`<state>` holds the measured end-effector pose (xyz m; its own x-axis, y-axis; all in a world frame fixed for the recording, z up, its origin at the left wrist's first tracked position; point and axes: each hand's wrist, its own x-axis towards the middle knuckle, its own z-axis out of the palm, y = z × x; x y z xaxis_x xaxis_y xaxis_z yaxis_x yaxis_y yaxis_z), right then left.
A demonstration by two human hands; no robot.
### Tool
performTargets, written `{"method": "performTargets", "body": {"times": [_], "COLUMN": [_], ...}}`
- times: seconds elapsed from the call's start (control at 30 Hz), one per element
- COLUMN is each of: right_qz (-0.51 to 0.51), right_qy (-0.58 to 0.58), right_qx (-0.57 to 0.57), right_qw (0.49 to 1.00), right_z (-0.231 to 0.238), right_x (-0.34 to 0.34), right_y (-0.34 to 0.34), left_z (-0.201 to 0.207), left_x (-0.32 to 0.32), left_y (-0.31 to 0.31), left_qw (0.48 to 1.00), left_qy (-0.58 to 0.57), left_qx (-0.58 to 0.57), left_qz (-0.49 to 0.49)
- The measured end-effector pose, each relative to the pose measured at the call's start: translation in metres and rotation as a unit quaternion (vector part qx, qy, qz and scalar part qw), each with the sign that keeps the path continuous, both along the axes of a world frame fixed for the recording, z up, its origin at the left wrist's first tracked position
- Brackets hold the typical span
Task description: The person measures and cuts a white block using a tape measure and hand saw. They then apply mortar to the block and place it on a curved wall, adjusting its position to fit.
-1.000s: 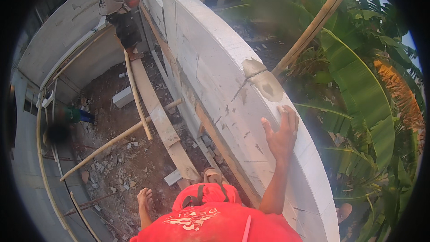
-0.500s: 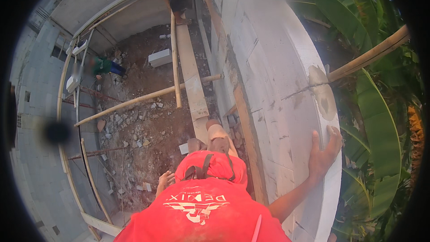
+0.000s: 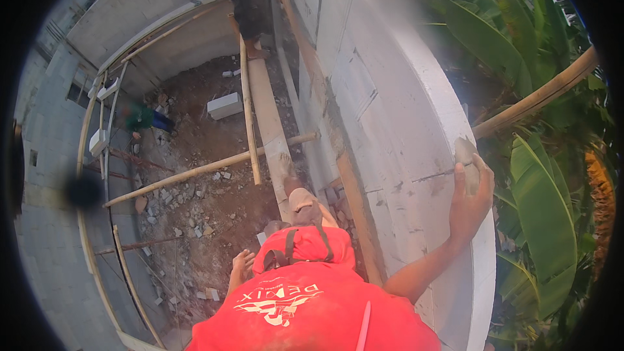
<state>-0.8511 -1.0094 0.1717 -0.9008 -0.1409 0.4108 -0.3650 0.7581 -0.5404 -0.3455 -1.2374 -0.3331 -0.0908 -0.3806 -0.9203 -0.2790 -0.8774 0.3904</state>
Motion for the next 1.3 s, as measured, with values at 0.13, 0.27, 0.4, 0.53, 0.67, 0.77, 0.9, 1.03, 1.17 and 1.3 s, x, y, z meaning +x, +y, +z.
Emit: {"method": "performTargets", "body": {"times": [0.13, 0.27, 0.4, 0.53, 0.67, 0.77, 0.9, 1.03, 1.17, 1.3], "right_qz": [0.045, 0.055, 0.032, 0.02, 0.026, -0.012, -0.016, 0.004, 0.023, 0.029], "right_qy": [0.022, 0.022, -0.004, -0.083, -0.085, -0.111, -0.133, -0.123, -0.102, -0.101], "right_qx": [0.021, 0.058, 0.133, 0.167, 0.189, 0.189, 0.168, 0.165, 0.165, 0.136], "right_qw": [0.999, 0.997, 0.991, 0.982, 0.978, 0.976, 0.977, 0.979, 0.981, 0.985], "right_z": [0.002, 0.007, -0.004, -0.019, -0.026, -0.027, -0.024, -0.023, -0.025, -0.026], "right_x": [-0.055, -0.13, -0.201, -0.252, -0.266, -0.264, -0.263, -0.268, -0.274, -0.277], "right_y": [-0.088, -0.176, -0.238, -0.261, -0.259, -0.257, -0.256, -0.255, -0.254, -0.256], "left_z": [0.005, 0.016, 0.014, 0.013, 0.045, 0.078, 0.106, 0.119, 0.12, 0.111], "left_x": [-0.067, -0.134, -0.183, -0.212, -0.238, -0.257, -0.282, -0.306, -0.328, -0.339], "left_y": [-0.072, -0.129, -0.18, -0.234, -0.306, -0.366, -0.436, -0.474, -0.481, -0.462], "left_qw": [0.998, 0.999, 0.994, 0.993, 0.99, 0.989, 0.987, 0.987, 0.984, 0.989], "left_qy": [-0.003, 0.009, 0.004, -0.02, -0.044, -0.046, -0.044, -0.011, -0.018, -0.015], "left_qx": [-0.039, -0.025, -0.005, 0.02, 0.008, -0.016, -0.081, -0.12, -0.109, -0.078], "left_qz": [-0.055, -0.035, -0.111, -0.113, -0.136, -0.139, -0.133, -0.103, -0.137, -0.128]}}
